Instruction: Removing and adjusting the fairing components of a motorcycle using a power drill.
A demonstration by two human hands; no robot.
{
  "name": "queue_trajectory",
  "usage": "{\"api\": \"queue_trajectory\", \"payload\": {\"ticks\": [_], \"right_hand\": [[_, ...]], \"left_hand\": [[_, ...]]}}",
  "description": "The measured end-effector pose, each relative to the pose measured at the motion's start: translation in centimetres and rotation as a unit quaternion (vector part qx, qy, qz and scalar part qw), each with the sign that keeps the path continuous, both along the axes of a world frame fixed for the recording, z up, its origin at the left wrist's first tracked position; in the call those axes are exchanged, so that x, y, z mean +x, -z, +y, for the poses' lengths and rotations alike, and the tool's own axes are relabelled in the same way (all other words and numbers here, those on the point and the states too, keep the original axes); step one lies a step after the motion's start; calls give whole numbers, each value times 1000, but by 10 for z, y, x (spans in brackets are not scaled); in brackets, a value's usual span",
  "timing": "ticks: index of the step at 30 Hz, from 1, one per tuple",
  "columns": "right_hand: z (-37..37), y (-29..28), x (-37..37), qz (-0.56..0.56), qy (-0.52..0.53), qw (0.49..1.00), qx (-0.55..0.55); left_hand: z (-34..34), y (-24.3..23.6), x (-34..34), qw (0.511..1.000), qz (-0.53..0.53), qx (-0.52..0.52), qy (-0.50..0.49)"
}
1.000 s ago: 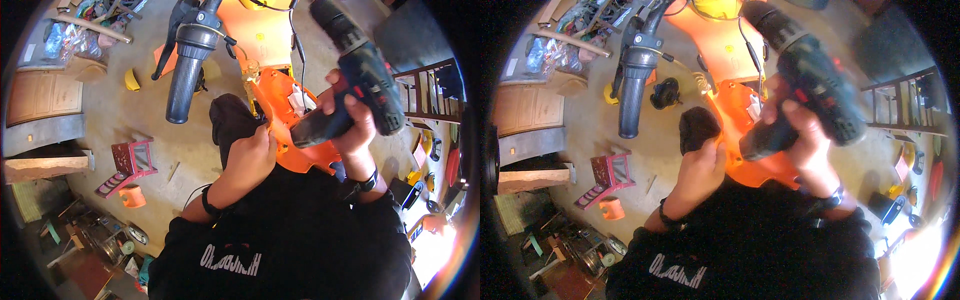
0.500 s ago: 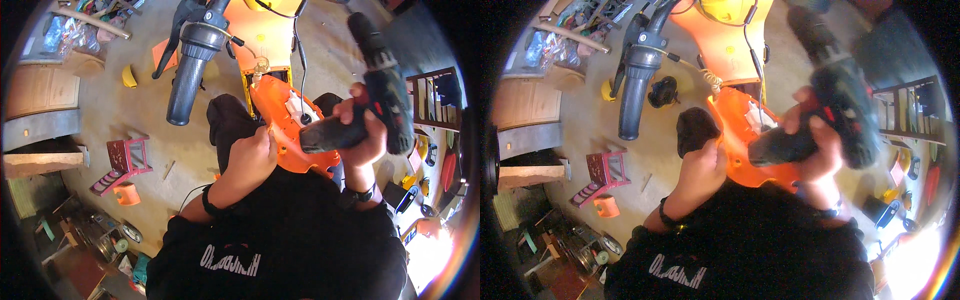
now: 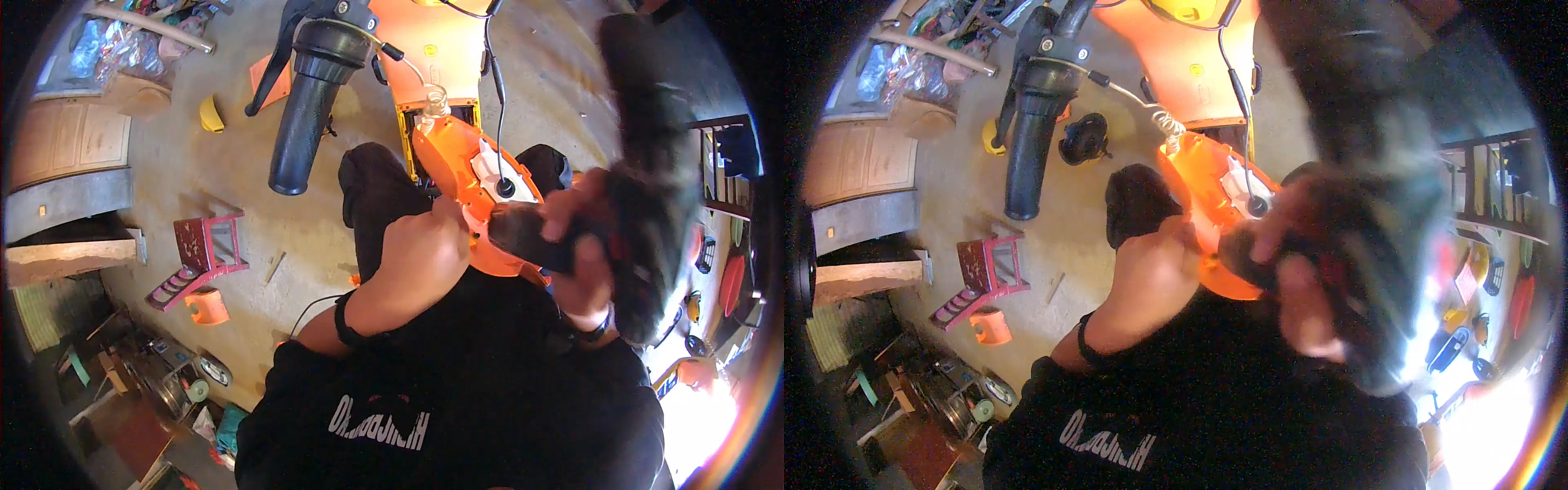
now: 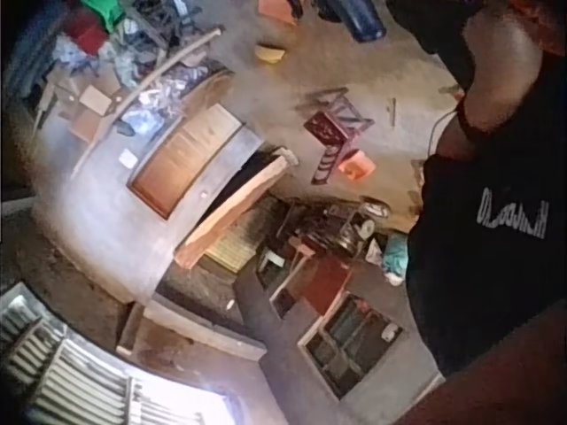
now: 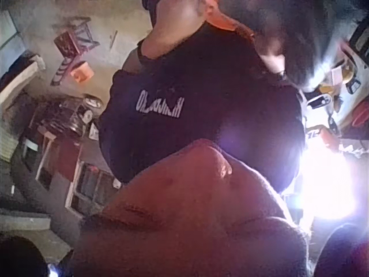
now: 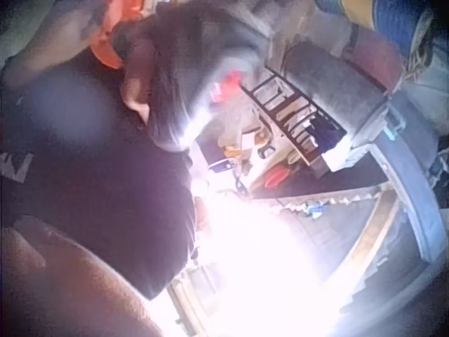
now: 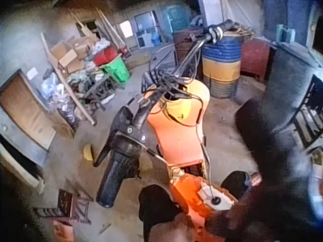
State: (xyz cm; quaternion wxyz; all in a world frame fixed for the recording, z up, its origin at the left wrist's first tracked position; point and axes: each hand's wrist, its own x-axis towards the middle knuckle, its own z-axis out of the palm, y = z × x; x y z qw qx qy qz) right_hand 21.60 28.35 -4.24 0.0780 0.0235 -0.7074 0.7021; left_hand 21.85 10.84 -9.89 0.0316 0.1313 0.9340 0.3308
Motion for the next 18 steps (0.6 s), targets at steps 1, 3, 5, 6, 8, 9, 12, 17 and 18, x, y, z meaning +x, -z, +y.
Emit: {"api": "queue_trajectory", "payload": {"ticks": [1,3,5,6,8,9,12,17,18], "right_hand": [[-2,1,-1,-2,3,1000,12],[-2,25,-5,1,-24,1000,-2],[1,34,-11,-34,-30,996,-81],[2,32,-11,-36,-31,996,-81],[4,22,-12,-20,-10,995,-98],[5,17,-12,-20,-11,995,-98],[9,5,-10,32,-40,991,-124],[0,36,-8,-20,-31,999,22],[4,35,-7,-37,-45,998,-15]], "left_hand": [[1,-1,3,1000,0,0,-1],[6,-4,3,996,-22,-82,14],[2,-1,-2,997,-27,-69,-6],[0,0,0,997,-40,-57,-29],[0,-2,1,997,-38,-57,-21],[0,-5,-1,998,-30,-58,-14],[2,-10,-4,998,-20,-55,-7],[3,2,-3,998,-27,-61,8],[1,2,-3,998,-41,-42,-10]]}}
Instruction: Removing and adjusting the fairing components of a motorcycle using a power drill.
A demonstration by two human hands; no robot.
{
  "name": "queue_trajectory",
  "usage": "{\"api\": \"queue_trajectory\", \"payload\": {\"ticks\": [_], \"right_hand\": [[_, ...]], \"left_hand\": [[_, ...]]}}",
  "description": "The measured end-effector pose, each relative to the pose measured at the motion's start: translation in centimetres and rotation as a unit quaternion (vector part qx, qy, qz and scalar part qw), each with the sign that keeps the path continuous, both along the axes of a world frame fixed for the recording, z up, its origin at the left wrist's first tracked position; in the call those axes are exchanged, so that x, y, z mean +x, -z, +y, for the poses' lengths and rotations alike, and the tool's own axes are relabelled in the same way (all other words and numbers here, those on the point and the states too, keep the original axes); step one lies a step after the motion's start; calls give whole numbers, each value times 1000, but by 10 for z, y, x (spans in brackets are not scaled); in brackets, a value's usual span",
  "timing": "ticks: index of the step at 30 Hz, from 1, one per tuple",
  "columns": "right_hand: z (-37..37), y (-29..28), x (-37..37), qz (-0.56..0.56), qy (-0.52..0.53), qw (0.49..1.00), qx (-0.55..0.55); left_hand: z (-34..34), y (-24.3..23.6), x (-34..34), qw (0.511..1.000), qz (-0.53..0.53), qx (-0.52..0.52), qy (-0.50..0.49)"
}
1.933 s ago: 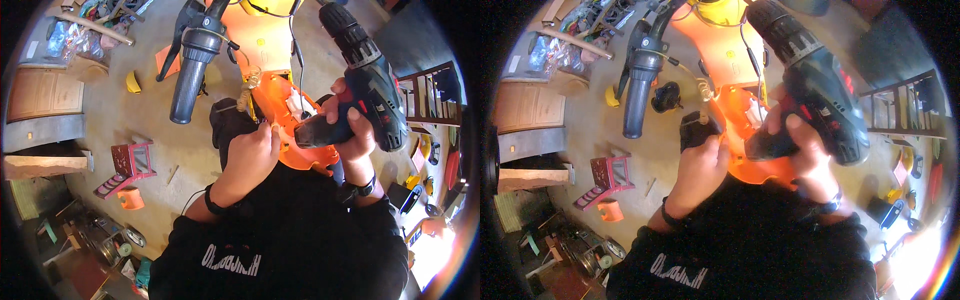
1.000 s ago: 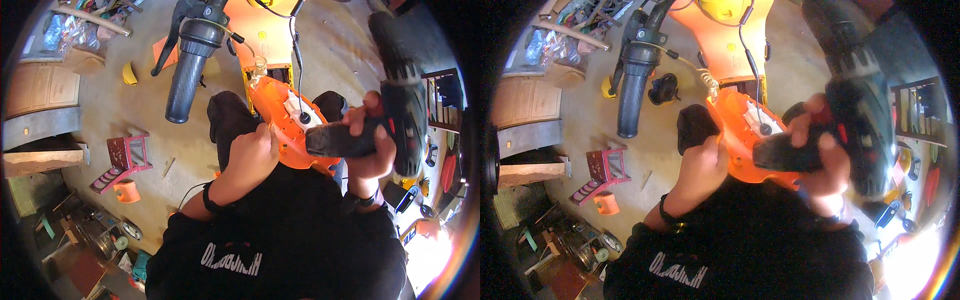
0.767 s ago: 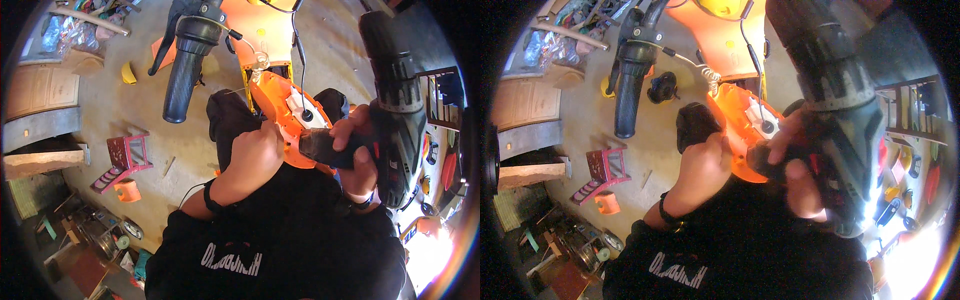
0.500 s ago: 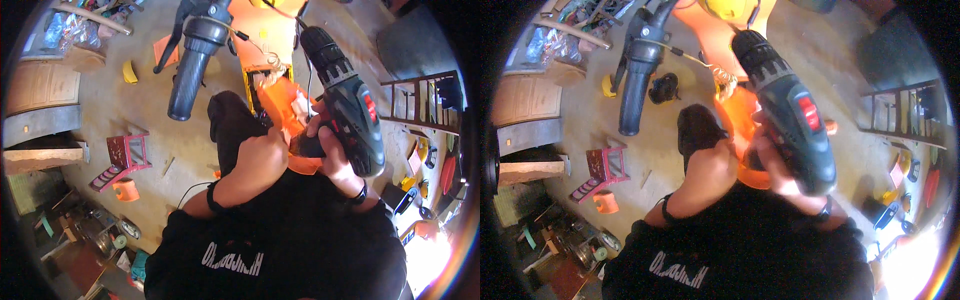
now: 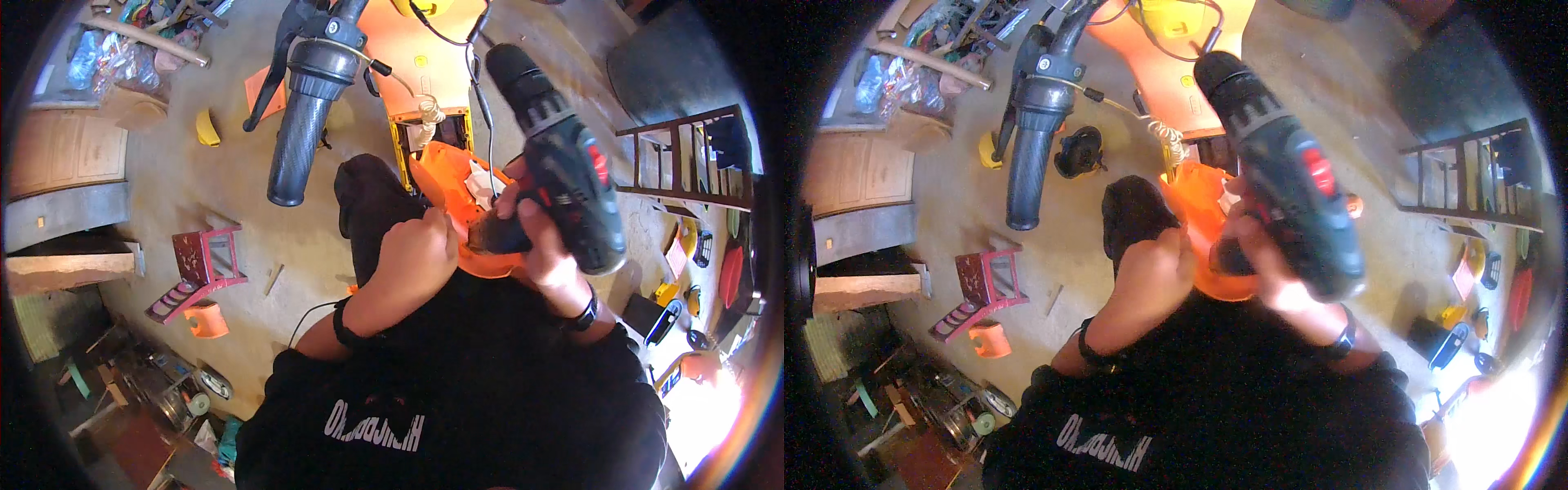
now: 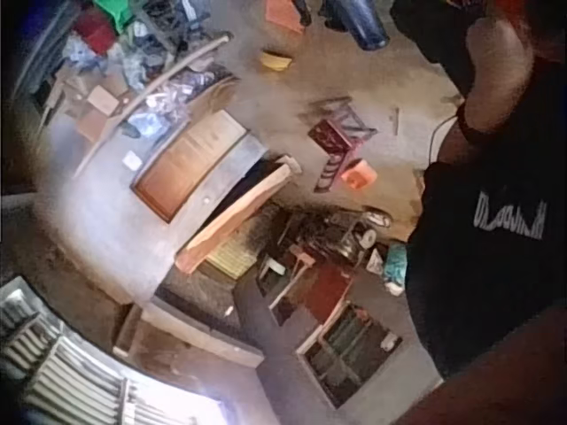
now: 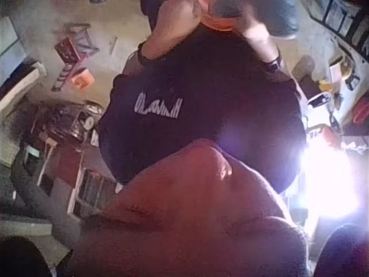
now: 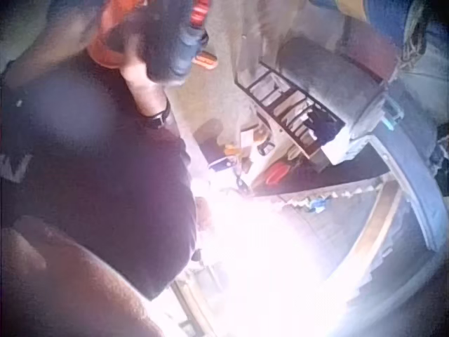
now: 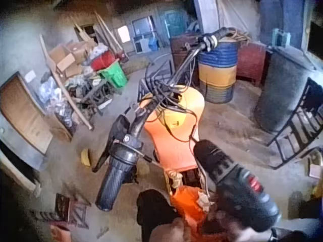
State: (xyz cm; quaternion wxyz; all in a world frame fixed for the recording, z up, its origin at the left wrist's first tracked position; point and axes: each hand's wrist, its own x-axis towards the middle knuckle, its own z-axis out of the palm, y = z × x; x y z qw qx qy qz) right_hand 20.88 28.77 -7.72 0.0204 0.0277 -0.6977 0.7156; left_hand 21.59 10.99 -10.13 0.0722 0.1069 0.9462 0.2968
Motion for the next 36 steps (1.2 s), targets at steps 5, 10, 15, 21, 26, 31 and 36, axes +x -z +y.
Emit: {"api": "queue_trajectory", "payload": {"ticks": [5,10,15,21,26,31,36], "right_hand": [[-2,-13,4,13,33,997,-74],[1,-2,4,-12,22,999,-29],[38,-1,-5,-6,30,975,-219],[90,-21,-5,-132,-71,955,-257],[89,-31,24,-227,-88,967,-78],[95,-27,37,-316,-200,923,-93],[92,-25,40,-344,-237,900,-122]], "left_hand": [[2,-13,-1,1000,5,3,0],[-5,-2,0,1000,-18,-4,-1],[-18,4,-5,999,45,-17,-7],[-29,14,-8,997,69,-34,-29],[-33,23,-8,992,128,-23,-10],[-37,31,-1,987,159,-7,-9],[-36,33,-1,982,189,6,0]]}}
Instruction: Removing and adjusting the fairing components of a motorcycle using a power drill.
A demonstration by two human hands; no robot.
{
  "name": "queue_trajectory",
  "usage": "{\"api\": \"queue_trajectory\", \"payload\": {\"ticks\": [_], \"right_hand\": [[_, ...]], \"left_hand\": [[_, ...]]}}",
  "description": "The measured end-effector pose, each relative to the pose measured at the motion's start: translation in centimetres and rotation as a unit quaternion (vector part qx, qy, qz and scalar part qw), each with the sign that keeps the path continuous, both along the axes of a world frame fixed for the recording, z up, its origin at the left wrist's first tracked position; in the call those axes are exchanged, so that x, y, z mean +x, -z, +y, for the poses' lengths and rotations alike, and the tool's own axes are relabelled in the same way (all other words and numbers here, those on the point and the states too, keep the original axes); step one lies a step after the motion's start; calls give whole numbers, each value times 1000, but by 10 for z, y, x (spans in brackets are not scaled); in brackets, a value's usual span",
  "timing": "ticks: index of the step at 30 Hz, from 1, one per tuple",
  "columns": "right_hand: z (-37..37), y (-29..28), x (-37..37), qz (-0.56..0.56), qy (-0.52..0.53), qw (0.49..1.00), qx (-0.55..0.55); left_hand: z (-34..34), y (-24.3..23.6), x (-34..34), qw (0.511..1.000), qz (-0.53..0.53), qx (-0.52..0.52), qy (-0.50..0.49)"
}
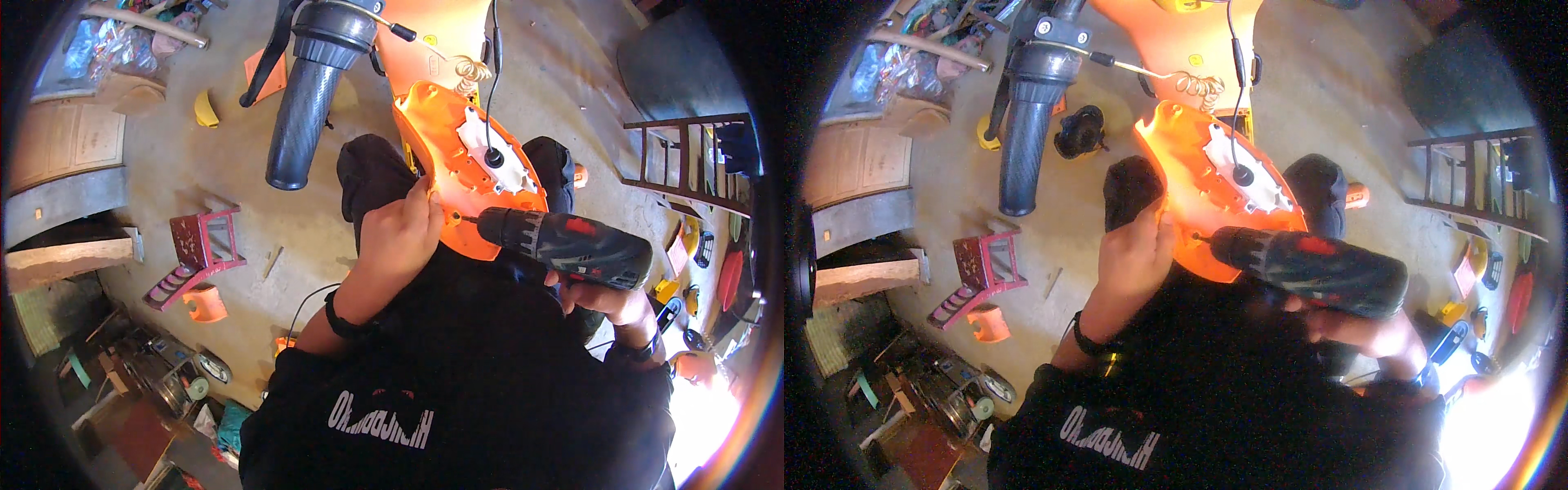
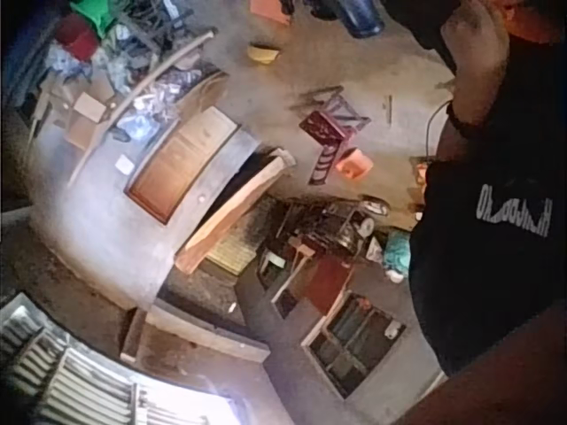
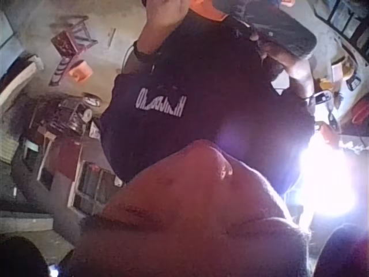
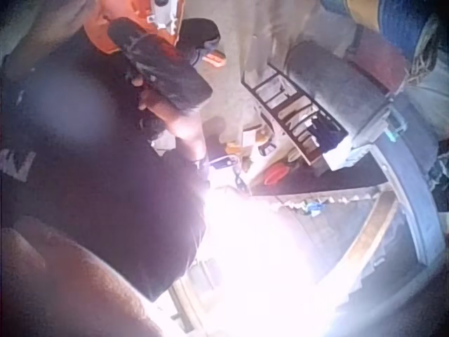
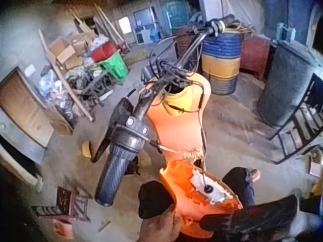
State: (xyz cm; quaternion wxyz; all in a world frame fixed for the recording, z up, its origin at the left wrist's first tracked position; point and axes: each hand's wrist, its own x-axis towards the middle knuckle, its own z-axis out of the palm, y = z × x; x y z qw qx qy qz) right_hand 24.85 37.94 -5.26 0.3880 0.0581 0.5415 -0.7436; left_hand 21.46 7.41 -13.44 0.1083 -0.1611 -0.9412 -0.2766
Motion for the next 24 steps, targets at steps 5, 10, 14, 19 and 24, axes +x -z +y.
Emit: {"api": "queue_trajectory", "payload": {"ticks": [5,10,14,19,24], "right_hand": [[2,7,0,30,-45,998,28],[-3,9,2,25,-22,999,22],[-3,8,2,31,-41,998,20],[2,7,8,44,-60,996,50],[1,8,4,12,-85,996,32]], "left_hand": [[3,-3,-1,1000,4,19,8],[4,-5,-1,1000,3,-5,11],[2,-6,-1,1000,1,-2,18],[-3,0,1,997,31,50,56],[-8,-3,4,992,34,76,93]]}}
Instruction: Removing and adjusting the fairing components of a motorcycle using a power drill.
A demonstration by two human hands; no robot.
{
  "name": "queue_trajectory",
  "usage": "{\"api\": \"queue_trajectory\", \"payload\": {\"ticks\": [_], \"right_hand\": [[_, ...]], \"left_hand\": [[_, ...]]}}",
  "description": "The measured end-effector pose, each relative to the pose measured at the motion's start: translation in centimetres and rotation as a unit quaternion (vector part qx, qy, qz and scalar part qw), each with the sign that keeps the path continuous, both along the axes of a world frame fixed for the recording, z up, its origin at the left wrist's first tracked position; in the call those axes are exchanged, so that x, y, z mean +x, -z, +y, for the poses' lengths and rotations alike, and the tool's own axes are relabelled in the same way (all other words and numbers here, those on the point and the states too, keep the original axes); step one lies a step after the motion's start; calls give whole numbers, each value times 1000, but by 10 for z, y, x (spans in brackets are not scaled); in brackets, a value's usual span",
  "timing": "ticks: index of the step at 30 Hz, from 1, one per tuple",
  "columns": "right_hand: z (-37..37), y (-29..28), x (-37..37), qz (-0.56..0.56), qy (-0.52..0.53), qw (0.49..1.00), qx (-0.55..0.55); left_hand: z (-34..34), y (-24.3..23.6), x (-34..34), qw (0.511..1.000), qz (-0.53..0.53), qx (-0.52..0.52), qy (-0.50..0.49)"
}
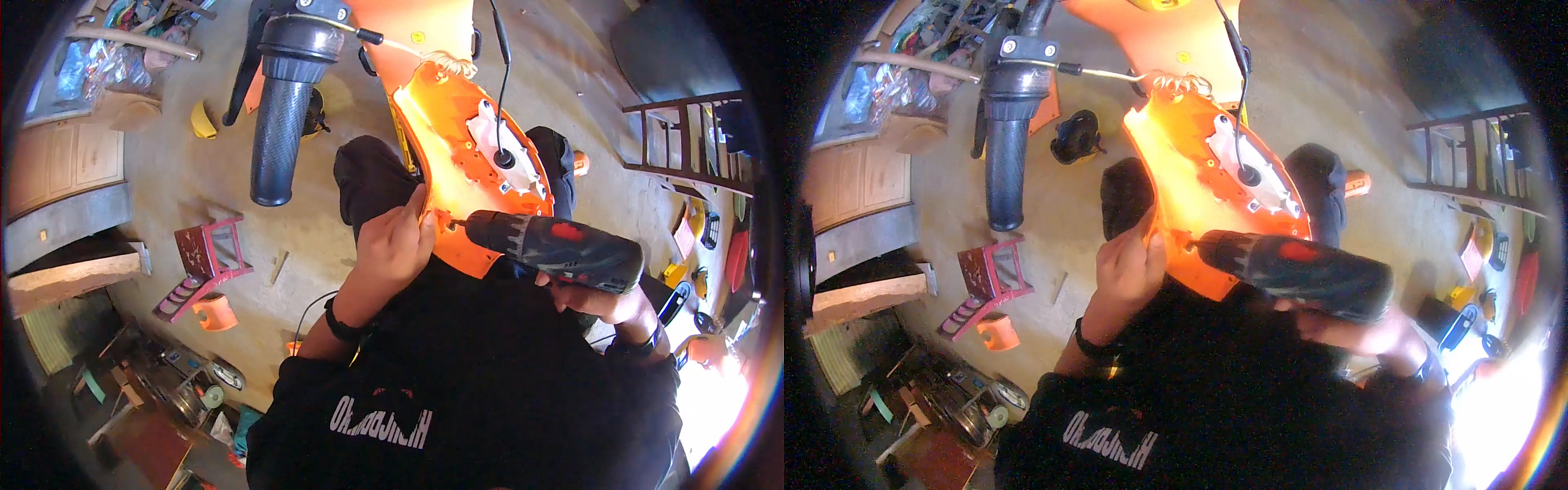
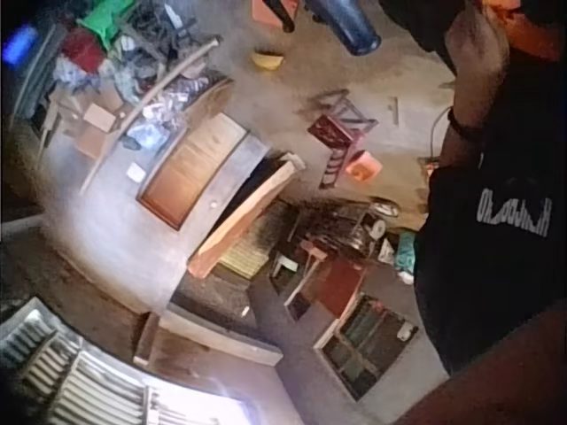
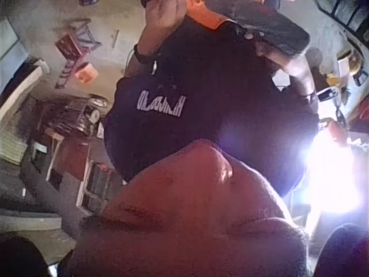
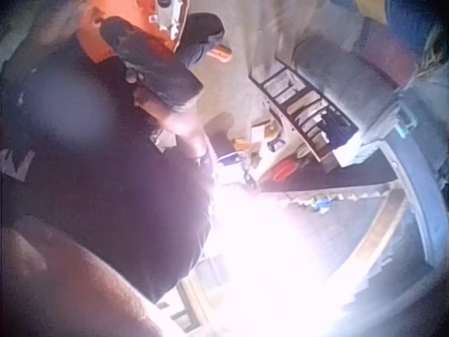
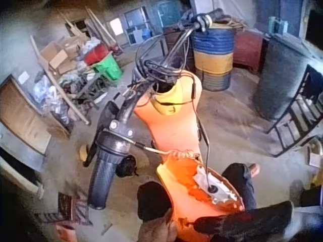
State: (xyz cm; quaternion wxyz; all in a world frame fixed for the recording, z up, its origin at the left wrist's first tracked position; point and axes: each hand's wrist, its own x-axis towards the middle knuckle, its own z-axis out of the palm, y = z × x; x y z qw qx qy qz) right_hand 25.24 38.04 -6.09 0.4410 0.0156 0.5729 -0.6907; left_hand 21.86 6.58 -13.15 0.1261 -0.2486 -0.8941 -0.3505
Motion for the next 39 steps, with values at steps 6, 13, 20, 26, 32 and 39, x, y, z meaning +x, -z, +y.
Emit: {"api": "queue_trajectory", "payload": {"ticks": [6,13,20,26,32,39], "right_hand": [[0,6,-2,17,-17,1000,-12],[0,3,-4,29,-16,999,20],[-7,-1,-17,-25,13,1000,-1],[-5,5,-28,-8,-22,1000,3],[-13,0,-45,14,-43,999,21],[-38,18,-67,33,-149,987,42]], "left_hand": [[-7,6,1,997,65,-4,40],[-7,3,1,991,112,-42,57],[-3,0,3,993,92,-50,46],[-3,3,6,985,95,-128,57],[0,10,7,998,30,-59,8],[-8,9,19,922,-314,-88,-206]]}}
